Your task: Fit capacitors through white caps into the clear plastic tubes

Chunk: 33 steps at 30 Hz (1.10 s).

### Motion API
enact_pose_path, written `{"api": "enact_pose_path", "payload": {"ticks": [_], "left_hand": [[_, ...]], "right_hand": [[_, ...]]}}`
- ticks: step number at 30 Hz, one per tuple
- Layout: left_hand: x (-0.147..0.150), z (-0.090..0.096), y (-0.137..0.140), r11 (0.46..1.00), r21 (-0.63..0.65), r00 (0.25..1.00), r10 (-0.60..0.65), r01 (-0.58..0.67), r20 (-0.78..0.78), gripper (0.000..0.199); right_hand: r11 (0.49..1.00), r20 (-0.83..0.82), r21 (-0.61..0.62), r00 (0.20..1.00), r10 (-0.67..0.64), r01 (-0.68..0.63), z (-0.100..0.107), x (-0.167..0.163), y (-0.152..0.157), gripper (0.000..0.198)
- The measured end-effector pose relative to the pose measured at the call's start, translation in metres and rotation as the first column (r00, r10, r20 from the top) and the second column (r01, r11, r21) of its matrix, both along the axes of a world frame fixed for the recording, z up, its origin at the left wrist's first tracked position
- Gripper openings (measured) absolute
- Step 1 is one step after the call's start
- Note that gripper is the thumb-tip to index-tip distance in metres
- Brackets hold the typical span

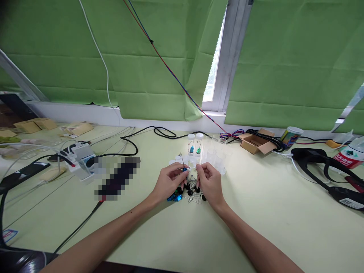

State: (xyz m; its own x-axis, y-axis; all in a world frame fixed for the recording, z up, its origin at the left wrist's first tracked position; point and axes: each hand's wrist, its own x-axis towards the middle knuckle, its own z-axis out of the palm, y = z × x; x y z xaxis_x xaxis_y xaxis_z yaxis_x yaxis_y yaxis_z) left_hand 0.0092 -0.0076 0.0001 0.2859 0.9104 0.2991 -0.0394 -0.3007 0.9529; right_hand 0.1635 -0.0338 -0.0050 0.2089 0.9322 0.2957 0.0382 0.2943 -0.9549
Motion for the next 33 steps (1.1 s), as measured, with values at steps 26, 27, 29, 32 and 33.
{"api": "enact_pose_path", "payload": {"ticks": [26, 27, 29, 32, 33], "left_hand": [[-0.0001, -0.0007, 0.0003, 1.000, 0.000, 1.000, 0.004, -0.004, -0.013, 0.023], [-0.0004, 0.0001, 0.0007, 1.000, -0.020, 1.000, 0.002, -0.002, -0.007, 0.023], [-0.0013, 0.0015, 0.0016, 0.998, -0.055, 1.000, -0.004, 0.004, 0.007, 0.024], [-0.0023, 0.0034, 0.0028, 0.994, -0.106, 0.999, -0.010, 0.013, 0.033, 0.026], [-0.0024, 0.0040, 0.0031, 0.992, -0.123, 0.999, -0.010, 0.015, 0.041, 0.026]], "right_hand": [[1.000, 0.005, 0.009, 1.000, -0.003, 0.003, -0.0006, -0.0005, -0.0003, 0.038], [1.000, -0.005, 0.010, 1.000, -0.002, 0.002, -0.0005, -0.0006, -0.0004, 0.037], [1.000, -0.027, 0.015, 1.000, 0.008, -0.008, 0.0000, -0.0009, -0.0006, 0.034], [0.998, -0.058, 0.040, 0.997, 0.058, -0.056, 0.0009, -0.0015, -0.0004, 0.029], [0.996, -0.061, 0.052, 0.995, 0.080, -0.077, 0.0009, -0.0017, -0.0001, 0.029]]}}
